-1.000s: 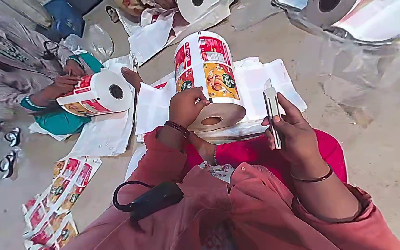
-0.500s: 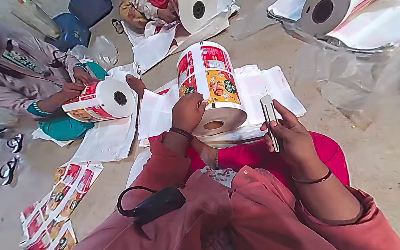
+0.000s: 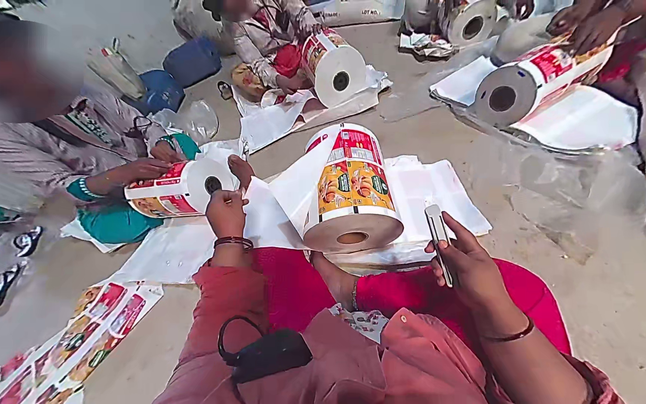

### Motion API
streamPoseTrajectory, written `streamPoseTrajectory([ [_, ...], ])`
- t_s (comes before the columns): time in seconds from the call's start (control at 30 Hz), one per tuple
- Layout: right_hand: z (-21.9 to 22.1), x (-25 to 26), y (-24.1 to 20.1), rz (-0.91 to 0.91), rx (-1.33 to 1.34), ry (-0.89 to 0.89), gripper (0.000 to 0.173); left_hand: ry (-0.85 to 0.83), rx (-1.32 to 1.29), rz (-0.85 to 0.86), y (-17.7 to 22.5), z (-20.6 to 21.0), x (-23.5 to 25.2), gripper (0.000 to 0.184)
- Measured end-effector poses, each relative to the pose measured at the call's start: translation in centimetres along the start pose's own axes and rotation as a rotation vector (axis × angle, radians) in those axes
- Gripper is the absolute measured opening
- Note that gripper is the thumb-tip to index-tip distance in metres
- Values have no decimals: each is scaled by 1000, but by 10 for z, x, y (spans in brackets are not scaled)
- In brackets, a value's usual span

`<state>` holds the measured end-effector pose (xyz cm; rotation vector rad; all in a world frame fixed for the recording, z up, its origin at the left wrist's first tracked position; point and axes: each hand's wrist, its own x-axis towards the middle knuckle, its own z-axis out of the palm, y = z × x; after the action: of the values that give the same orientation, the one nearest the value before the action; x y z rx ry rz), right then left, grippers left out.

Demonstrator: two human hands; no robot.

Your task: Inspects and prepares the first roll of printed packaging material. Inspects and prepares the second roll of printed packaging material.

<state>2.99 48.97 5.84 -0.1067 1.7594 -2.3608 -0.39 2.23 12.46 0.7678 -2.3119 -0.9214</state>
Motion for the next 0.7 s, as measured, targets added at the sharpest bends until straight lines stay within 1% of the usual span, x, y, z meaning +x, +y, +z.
streamPoseTrajectory([
  [0.07,1,2,1,6,-7,0,57,-20,-98,-13,-6,-7,2,33],
  [0.1,3,3,2,11,-14,0,57,-77,-144,4,-5,-5,-1,34],
  [0.13,4,4,3,13,-21,2,57,-175,-173,15,-4,2,-4,40],
  [0.17,5,5,3,11,-30,3,57,-287,-172,7,-2,12,-9,51],
  [0.23,8,8,2,-3,-44,-3,57,-467,-140,-83,9,39,-23,73],
  [0.27,10,8,2,-3,-51,-3,58,-538,-167,-163,13,53,-30,76],
  [0.3,11,7,3,0,-60,-1,58,-572,-225,-234,16,67,-36,75],
  [0.37,11,5,3,10,-72,16,58,-531,-378,-311,19,92,-40,67],
  [0.43,9,2,4,7,-80,27,59,-429,-522,-357,20,105,-37,73],
  [0.5,4,-1,4,0,-75,44,60,-329,-654,-375,27,106,-34,74],
  [0.57,1,0,3,-15,-66,48,61,-315,-755,-363,39,100,-29,64],
  [0.63,1,1,3,-30,-68,30,61,-369,-754,-309,51,90,-25,54],
  [0.7,2,2,2,-30,-70,3,61,-373,-569,-215,57,80,-20,55],
])
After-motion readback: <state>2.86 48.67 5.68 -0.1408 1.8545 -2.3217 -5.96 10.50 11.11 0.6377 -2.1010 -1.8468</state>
